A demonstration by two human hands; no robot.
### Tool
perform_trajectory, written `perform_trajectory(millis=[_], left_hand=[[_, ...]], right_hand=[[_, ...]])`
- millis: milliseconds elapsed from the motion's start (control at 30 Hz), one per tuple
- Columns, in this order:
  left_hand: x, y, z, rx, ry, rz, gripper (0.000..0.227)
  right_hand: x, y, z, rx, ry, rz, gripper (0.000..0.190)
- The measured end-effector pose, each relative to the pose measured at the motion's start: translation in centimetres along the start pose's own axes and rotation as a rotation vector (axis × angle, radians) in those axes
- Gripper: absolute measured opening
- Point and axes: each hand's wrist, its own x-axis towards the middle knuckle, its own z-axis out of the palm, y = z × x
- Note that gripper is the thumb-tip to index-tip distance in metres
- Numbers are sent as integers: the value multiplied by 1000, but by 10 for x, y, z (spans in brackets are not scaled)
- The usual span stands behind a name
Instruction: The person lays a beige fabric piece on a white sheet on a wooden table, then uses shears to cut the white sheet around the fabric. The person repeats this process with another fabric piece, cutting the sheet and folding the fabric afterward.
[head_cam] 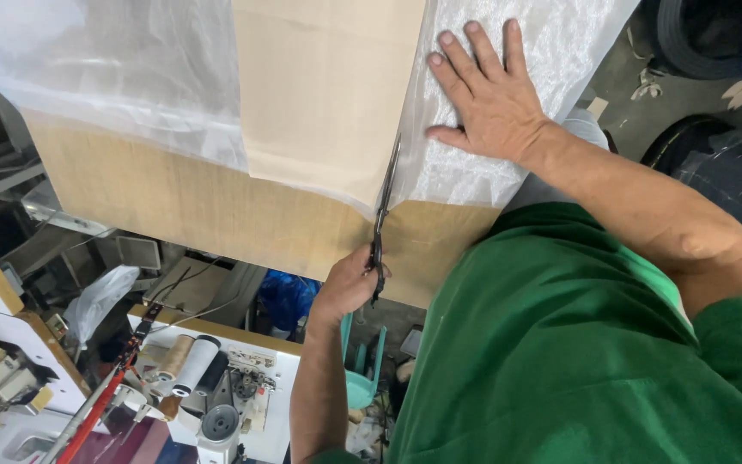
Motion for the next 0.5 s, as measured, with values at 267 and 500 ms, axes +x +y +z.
perform_trajectory(millis=[267,500], left_hand=[[-1,37,-6,-97,-10,-94,45],[7,67,-14,-78,40,-102,41]], right_hand=[[1,3,-1,13,-92,37,102],[0,4,-1,50,-66,37,105]])
